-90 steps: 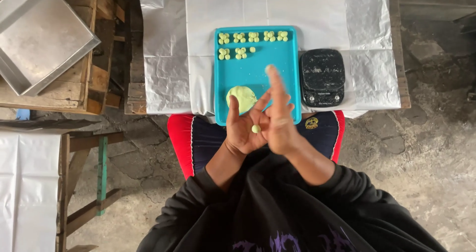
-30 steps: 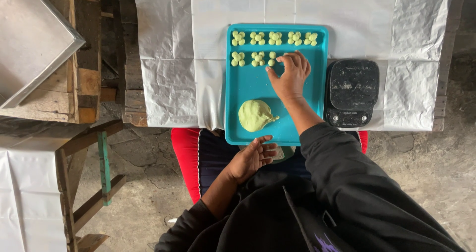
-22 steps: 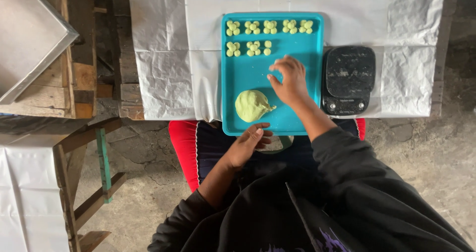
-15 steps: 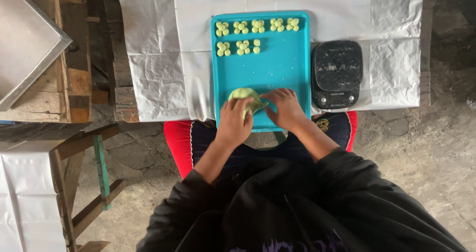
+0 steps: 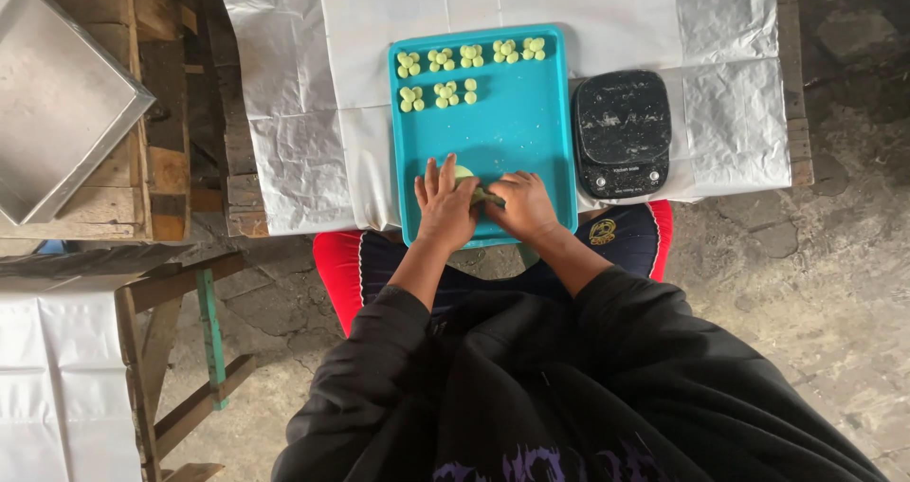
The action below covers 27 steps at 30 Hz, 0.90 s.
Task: Pinching off small pieces of dough from a larger mass and rolling them into small balls before placing them on a tray.
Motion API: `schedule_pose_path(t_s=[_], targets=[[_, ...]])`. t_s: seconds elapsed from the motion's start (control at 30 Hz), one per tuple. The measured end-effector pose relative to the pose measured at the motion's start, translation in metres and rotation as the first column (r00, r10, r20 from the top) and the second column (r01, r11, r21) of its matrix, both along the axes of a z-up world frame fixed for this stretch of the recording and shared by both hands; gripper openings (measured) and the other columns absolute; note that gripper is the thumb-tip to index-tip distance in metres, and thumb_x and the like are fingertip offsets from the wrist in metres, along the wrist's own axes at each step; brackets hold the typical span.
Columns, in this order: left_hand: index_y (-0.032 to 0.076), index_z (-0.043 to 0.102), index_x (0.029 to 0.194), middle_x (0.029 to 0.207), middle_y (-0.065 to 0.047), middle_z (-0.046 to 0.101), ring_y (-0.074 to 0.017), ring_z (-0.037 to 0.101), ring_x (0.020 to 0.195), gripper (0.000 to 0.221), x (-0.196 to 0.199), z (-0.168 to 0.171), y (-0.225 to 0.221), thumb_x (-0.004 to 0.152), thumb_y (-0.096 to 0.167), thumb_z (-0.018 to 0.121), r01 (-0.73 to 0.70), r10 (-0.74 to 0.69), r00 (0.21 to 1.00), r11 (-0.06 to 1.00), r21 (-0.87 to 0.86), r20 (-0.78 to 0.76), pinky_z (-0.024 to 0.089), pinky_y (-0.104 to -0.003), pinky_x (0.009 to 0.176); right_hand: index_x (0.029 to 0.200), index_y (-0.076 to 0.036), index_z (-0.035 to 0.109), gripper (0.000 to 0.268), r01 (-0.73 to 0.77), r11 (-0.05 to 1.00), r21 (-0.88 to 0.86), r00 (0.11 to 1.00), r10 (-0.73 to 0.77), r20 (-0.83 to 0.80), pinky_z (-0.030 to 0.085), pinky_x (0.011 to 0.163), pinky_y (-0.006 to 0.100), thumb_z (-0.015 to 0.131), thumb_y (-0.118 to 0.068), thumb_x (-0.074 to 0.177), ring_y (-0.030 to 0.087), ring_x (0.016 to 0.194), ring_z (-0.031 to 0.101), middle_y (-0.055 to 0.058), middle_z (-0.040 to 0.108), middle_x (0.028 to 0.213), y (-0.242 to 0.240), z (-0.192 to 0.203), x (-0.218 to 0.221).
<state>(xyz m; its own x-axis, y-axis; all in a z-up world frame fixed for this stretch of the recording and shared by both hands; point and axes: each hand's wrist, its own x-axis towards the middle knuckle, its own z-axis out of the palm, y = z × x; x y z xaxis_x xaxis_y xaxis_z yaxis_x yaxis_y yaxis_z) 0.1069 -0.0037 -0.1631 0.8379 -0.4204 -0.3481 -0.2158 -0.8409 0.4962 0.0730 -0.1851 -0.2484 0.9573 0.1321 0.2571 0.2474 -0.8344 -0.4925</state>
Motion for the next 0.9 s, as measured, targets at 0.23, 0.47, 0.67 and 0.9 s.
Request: schedule_pose_path(t_s=[0.23, 0.47, 0.67, 0.9], targets=[[0.028, 0.059, 0.127, 0.164, -0.011, 0.013, -0.0495, 0.004, 0.153, 0.033, 0.0, -0.025, -0.003, 0.096, 0.028, 0.068, -0.002, 0.002, 0.999, 1.0, -0.003, 0.038, 0.007, -0.072, 0.118, 0.104, -0.007, 0.079, 0.023, 0.212, 0.887, 0.41, 0.908, -0.024, -0.418, 0.058, 0.073, 0.046, 0.078, -0.016, 0.083, 0.037, 0.086, 0.073, 0.016, 0.075, 0.092, -0.015, 0.063, -0.018], [0.03, 0.056, 0.125, 0.165, -0.01, 0.013, -0.0488, 0.004, 0.153, 0.029, -0.003, -0.028, 0.001, 0.098, 0.035, 0.065, -0.03, 0.03, 0.999, 0.999, -0.015, 0.023, 0.007, -0.071, 0.12, 0.105, -0.001, 0.075, 0.018, 0.542, 0.3, 0.785, 0.786, 0.148, -0.6, 0.059, 0.074, 0.031, 0.077, -0.009, 0.089, 0.015, 0.079, 0.069, 0.007, 0.07, 0.081, -0.018, 0.044, -0.032], [0.031, 0.051, 0.135, 0.168, -0.011, 0.008, -0.0498, 0.003, 0.153, 0.052, -0.002, -0.016, 0.004, 0.089, 0.045, 0.071, 0.001, -0.001, 1.0, 1.0, -0.02, -0.028, 0.005, -0.071, 0.12, 0.127, 0.01, 0.063, 0.038, 0.586, 0.0, 0.81, 0.779, 0.276, -0.563, 0.062, 0.088, 0.035, 0.074, -0.005, 0.095, 0.021, 0.089, 0.074, 0.013, 0.071, 0.097, -0.044, 0.068, -0.042], [0.032, 0.041, 0.154, 0.171, -0.012, -0.003, -0.0473, -0.009, 0.154, 0.074, 0.002, -0.005, 0.008, 0.09, 0.057, 0.067, -0.001, -0.01, 0.987, 0.998, -0.068, -0.16, -0.005, -0.069, 0.121, 0.128, -0.003, 0.071, 0.037, 0.629, 0.49, 0.603, 0.761, -0.232, -0.606, 0.056, 0.075, 0.031, 0.076, -0.02, 0.096, 0.019, 0.076, 0.073, 0.012, 0.074, 0.079, -0.073, 0.101, -0.029]])
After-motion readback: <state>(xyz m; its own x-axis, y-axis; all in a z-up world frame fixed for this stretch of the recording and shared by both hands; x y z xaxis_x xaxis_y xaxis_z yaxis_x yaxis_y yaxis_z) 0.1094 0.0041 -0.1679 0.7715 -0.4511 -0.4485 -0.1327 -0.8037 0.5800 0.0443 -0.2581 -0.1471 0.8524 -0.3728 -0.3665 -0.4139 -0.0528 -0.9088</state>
